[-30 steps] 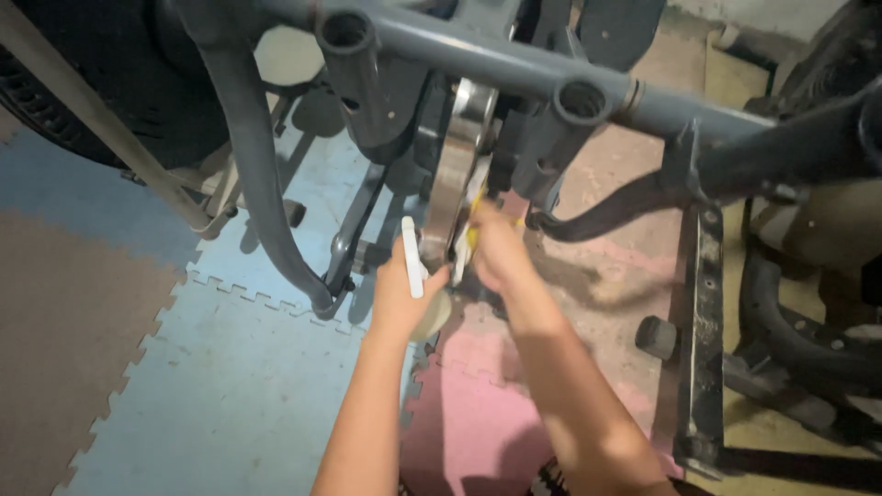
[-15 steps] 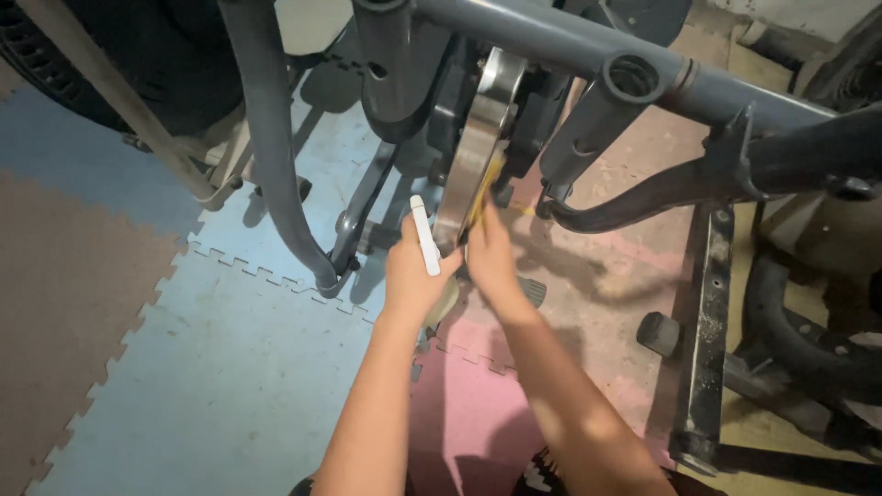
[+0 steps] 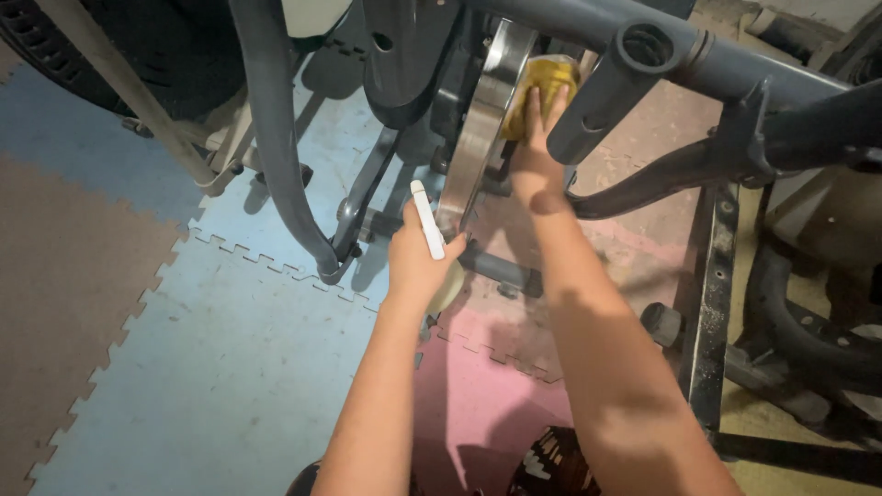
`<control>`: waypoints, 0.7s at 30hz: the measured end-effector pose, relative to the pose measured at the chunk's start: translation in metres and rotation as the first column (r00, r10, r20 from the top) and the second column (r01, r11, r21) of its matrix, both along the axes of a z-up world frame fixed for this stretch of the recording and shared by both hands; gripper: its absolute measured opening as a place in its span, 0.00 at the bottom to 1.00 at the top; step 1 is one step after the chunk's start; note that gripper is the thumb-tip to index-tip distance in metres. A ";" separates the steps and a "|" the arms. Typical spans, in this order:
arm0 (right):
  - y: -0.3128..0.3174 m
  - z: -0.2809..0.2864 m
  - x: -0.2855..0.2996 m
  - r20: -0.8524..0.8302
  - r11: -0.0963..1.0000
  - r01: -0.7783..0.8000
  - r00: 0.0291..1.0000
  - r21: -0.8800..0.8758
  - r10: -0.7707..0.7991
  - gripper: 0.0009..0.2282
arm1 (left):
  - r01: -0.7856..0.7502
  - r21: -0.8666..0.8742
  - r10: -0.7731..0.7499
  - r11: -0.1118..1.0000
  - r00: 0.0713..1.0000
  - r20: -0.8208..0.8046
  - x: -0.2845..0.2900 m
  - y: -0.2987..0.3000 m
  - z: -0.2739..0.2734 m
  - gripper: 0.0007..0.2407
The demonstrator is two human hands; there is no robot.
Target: Spraying cleaning solution and wiping down elliptical machines in a gym.
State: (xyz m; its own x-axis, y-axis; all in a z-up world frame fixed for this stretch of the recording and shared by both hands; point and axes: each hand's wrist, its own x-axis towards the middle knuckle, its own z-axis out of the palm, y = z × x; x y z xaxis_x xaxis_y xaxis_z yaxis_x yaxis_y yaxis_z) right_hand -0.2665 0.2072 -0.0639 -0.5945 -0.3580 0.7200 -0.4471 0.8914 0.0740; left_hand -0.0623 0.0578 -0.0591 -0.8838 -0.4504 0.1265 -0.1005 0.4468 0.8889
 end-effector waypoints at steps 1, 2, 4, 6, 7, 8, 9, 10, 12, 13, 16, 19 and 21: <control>-0.005 0.004 0.009 0.000 1.000 -0.001 1.000 0.000 0.001 0.38 | -0.001 0.000 0.001 1.000 1.000 0.000 0.001 0.000 0.000 0.33; -0.008 0.009 0.017 0.230 0.985 -0.042 0.970 -0.165 0.080 0.37 | 0.000 0.001 0.000 1.000 1.000 -0.002 0.000 0.000 -0.001 0.33; -0.011 0.009 0.028 0.433 0.944 -0.047 0.880 -0.326 0.194 0.35 | -0.003 0.005 0.003 1.000 1.000 -0.002 -0.001 -0.001 -0.001 0.32; -0.007 -0.001 0.033 0.491 0.875 -0.018 0.822 -0.485 0.289 0.33 | 0.005 0.004 -0.005 1.000 0.998 0.064 -0.002 -0.002 0.000 0.36; -0.007 0.002 0.048 0.493 0.875 -0.016 0.821 -0.483 0.288 0.33 | 0.005 0.005 -0.006 1.000 0.998 0.066 -0.001 -0.002 0.002 0.36; -0.008 0.006 0.062 0.453 0.743 -0.088 0.743 -0.664 0.493 0.30 | 0.015 0.031 -0.018 0.999 0.995 0.098 -0.002 -0.003 0.004 0.35; -0.009 0.009 0.076 0.364 0.566 -0.130 0.645 -0.814 0.672 0.28 | 0.023 0.057 -0.031 0.998 0.991 0.129 -0.002 -0.003 0.007 0.35; -0.017 0.011 0.093 0.368 0.565 -0.125 0.642 -0.815 0.673 0.28 | 0.023 0.056 -0.030 0.998 0.990 0.136 -0.002 -0.003 0.005 0.35; -0.035 0.017 0.127 0.488 0.553 0.067 0.566 -0.831 0.665 0.25 | 0.033 0.033 -0.036 0.999 0.996 0.087 -0.002 -0.003 0.002 0.35; -0.036 0.004 0.128 0.489 0.552 0.069 0.564 -0.831 0.665 0.25 | 0.033 0.033 -0.036 0.999 0.995 0.090 -0.002 -0.003 -0.001 0.35; -0.033 -0.053 0.123 0.472 0.453 0.167 0.493 -0.876 0.731 0.24 | 0.011 -0.031 -0.011 0.999 1.000 0.024 0.000 -0.002 -0.006 0.36; -0.019 -0.123 0.115 0.589 0.457 0.397 0.329 -0.796 0.738 0.19 | 0.002 0.013 -0.003 1.000 0.996 0.089 0.005 -0.003 -0.002 0.37; -0.016 -0.132 0.119 0.621 0.479 0.459 0.232 -0.748 0.748 0.13 | 0.041 0.091 -0.053 0.995 0.989 0.135 0.008 -0.007 0.005 0.35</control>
